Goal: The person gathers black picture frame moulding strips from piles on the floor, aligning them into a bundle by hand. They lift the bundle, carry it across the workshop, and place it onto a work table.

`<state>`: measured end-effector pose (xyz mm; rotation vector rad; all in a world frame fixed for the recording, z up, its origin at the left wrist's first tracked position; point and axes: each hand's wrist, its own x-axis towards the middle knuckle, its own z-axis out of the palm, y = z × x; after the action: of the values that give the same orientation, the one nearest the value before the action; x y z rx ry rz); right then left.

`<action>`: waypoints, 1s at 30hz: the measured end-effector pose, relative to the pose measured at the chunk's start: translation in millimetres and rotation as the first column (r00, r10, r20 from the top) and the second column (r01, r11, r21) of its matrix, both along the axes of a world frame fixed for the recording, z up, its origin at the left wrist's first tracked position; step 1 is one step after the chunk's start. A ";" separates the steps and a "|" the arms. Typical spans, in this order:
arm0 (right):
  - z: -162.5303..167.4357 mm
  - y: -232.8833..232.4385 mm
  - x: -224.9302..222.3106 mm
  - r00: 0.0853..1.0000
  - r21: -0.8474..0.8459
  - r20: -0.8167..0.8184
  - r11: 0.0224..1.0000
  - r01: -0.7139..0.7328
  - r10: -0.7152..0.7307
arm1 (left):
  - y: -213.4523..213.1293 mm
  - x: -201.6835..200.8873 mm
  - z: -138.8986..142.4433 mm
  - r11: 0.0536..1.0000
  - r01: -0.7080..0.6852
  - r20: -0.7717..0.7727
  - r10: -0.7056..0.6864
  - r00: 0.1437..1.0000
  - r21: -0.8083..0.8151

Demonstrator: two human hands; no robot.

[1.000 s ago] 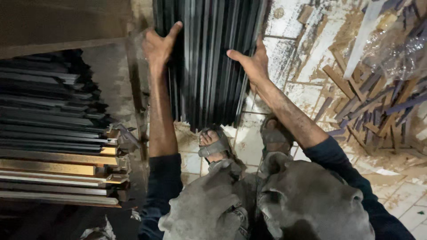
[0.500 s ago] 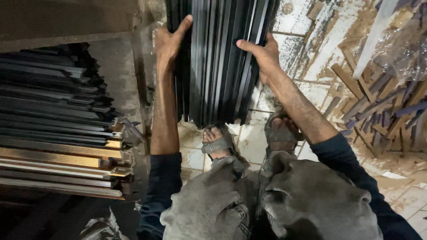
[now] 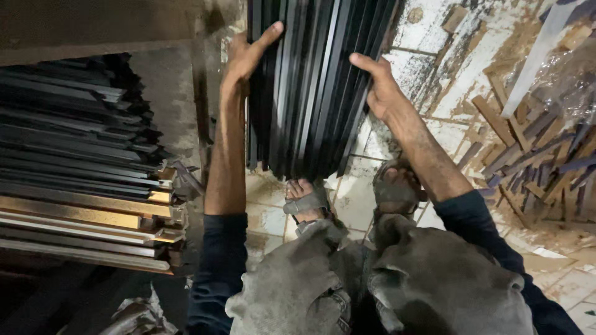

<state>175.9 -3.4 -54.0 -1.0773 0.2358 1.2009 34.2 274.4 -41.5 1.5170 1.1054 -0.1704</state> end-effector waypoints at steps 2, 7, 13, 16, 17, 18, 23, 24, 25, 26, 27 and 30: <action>-5.3 -2.5 -3.2 0.999 -0.006 0.046 1.000 -0.022 0.022 | -3.4 -3.5 0.8 1.000 0.027 0.100 -0.026 0.995 -0.003; -25.7 -16.2 3.3 0.988 0.134 -0.151 0.990 0.034 -0.014 | -6.6 -10.0 -2.0 0.983 -0.062 0.141 0.087 0.986 -0.175; -44.8 -28.4 8.3 0.939 0.188 -0.336 0.972 0.143 -0.073 | -17.4 -4.2 -14.0 0.990 0.012 0.057 -0.004 0.998 -0.142; -48.6 -29.7 8.8 0.953 0.162 -0.293 0.977 0.136 -0.085 | -22.5 -0.8 -15.7 0.998 0.029 -0.026 -0.030 0.999 -0.062; -48.8 -30.5 9.3 0.958 0.141 -0.275 0.982 0.123 -0.080 | -23.8 -0.8 -15.3 0.999 0.026 -0.027 -0.027 0.999 -0.043; -49.6 -31.3 9.4 0.964 0.121 -0.258 0.987 0.105 -0.071 | -23.8 -1.7 -14.4 1.000 0.019 -0.027 -0.020 0.999 -0.022; -49.4 -29.6 10.5 0.918 0.202 -0.395 0.974 0.108 -0.020 | -20.3 -9.4 -11.1 0.994 -0.033 0.007 0.034 0.999 -0.105; -49.3 -27.7 10.5 0.917 0.181 -0.399 0.978 0.101 -0.021 | -19.7 -10.4 -11.5 0.995 -0.061 -0.021 0.059 0.998 -0.080; -48.7 -26.7 10.4 0.959 0.070 -0.282 0.998 -0.005 0.025 | -19.6 -11.0 -12.2 0.991 -0.075 -0.007 0.075 0.997 -0.115; -48.5 -24.2 11.1 0.982 -0.049 -0.163 0.994 -0.103 0.093 | -19.3 -10.8 -13.4 0.985 -0.093 0.011 0.095 0.995 -0.144; -48.1 -21.5 10.5 0.984 -0.176 -0.050 0.968 -0.179 0.173 | -18.6 -11.4 -14.2 0.979 -0.107 0.027 0.114 0.993 -0.173; -46.1 -18.3 11.2 0.990 -0.109 -0.028 0.984 -0.139 0.137 | -16.5 -10.4 -17.6 0.978 -0.052 0.104 0.075 0.992 -0.200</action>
<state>187.1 -21.7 -100.1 -1.1945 0.2491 1.3353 23.8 257.9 -59.1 1.2974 1.0157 -0.1450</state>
